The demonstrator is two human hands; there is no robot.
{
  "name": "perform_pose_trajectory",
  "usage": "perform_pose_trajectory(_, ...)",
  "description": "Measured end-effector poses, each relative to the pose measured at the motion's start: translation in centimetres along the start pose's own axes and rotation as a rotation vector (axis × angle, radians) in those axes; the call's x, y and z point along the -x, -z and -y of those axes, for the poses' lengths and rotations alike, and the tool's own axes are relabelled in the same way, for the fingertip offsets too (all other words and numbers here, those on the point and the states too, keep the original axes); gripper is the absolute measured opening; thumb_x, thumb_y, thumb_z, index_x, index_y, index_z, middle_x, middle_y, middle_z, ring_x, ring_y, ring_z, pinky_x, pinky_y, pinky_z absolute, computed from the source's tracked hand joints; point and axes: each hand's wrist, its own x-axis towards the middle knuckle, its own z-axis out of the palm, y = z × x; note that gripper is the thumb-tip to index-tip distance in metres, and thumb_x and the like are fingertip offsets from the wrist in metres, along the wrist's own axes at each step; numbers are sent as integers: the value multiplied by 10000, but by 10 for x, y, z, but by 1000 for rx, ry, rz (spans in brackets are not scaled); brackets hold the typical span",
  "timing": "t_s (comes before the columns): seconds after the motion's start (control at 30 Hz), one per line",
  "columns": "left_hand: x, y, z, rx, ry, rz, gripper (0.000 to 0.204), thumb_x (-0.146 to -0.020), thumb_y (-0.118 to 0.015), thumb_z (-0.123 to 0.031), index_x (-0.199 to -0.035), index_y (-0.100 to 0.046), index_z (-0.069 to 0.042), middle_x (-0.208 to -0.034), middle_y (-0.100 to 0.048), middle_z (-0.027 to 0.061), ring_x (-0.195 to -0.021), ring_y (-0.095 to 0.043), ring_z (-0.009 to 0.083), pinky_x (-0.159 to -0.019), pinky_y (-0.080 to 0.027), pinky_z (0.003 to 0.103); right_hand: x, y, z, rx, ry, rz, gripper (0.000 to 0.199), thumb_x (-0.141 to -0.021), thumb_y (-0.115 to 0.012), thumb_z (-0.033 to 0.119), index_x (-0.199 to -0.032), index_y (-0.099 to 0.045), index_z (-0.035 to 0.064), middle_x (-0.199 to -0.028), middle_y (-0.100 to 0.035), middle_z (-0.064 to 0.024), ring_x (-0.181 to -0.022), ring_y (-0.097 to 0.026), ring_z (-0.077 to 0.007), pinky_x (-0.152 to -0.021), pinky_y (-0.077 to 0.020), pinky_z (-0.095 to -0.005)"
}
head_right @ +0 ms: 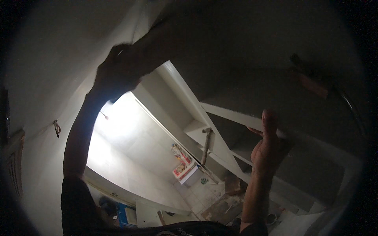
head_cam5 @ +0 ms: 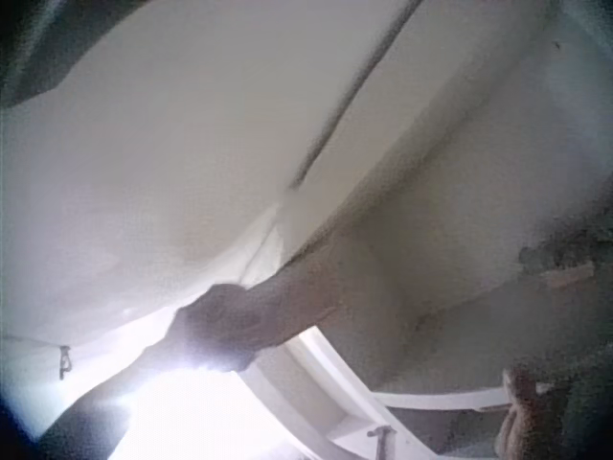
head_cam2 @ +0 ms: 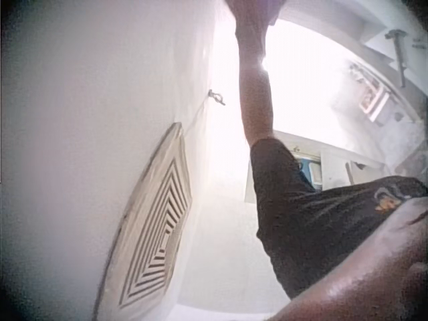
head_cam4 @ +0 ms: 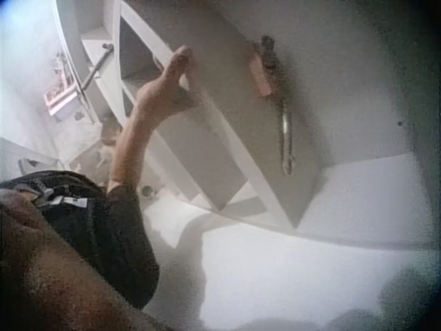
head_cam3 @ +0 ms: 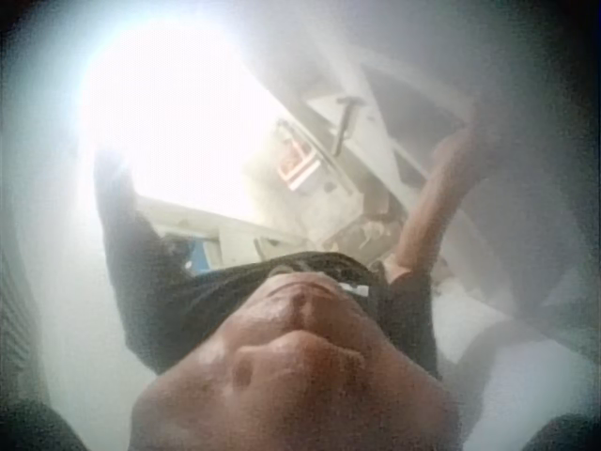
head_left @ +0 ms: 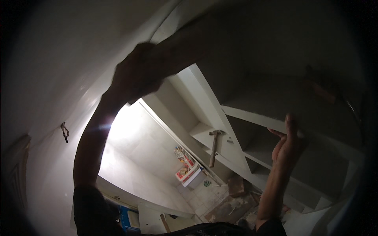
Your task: The person sands the interior surfaces of a white cabinet using a sanding block. They repeatedly rub the block along the edges and shelves, occasionally pausing to inspect the surface or adjust their grip.
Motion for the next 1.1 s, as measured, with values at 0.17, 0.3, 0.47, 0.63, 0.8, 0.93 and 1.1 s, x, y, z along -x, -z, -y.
perform_pose_trajectory(0.17,6,-20,-21,172,76,-8,721,-740,-845,-280,-1378,-546,-127,-1273,-596,156,-1123,-645,377,-914,-585,470,-1,9,-4,49,53,102,434,-913,-797,157,-1211,-637,-114,-1172,-688,-221,-993,-735,-242,-738,-686,-364)
perform_pose_trajectory(0.3,98,-32,2,-38,-244,-103,726,-743,-862,-270,-1407,-571,-251,-1313,-592,184,-1156,-655,379,-908,-601,437,-3,3,2,-38,36,33,436,-912,-796,148,-1223,-633,-110,-1172,-688,-203,-973,-736,-236,-704,-682,-353)
perform_pose_trajectory(0.47,29,-51,-14,248,124,-84,645,-680,-891,-244,-1278,-650,-206,-1253,-613,158,-1069,-674,337,-805,-625,409,2,4,-2,4,-43,14,463,-941,-755,163,-1284,-592,-102,-1183,-652,-204,-971,-719,-239,-703,-682,-370)
perform_pose_trajectory(0.63,40,-57,-27,-81,-109,-147,599,-792,-844,-335,-1305,-589,-160,-1157,-687,154,-1032,-712,271,-816,-635,398,1,2,5,74,24,8,427,-953,-734,175,-1229,-619,-130,-1179,-657,-214,-981,-727,-245,-711,-683,-340)
perform_pose_trajectory(0.8,14,-57,-18,84,-41,-158,682,-743,-897,-284,-1289,-525,-112,-1166,-711,130,-975,-734,256,-822,-621,388,2,6,4,17,-34,65,324,-957,-729,162,-1116,-684,-117,-1139,-675,-212,-982,-727,-236,-713,-684,-335)
perform_pose_trajectory(0.93,40,-74,-33,128,13,-108,625,-745,-858,-260,-1306,-604,-155,-1281,-594,164,-1086,-657,355,-851,-604,448,0,8,10,71,18,114,284,-959,-729,164,-1074,-711,-95,-1095,-683,-200,-916,-738,-225,-709,-685,-345)
perform_pose_trajectory(1.1,88,-115,-21,330,-23,-180,651,-708,-866,-173,-1311,-623,-140,-1263,-578,195,-1095,-638,381,-840,-597,472,1,7,-3,90,143,134,287,-958,-732,185,-1097,-718,-66,-1101,-692,-179,-846,-745,-214,-703,-686,-361)
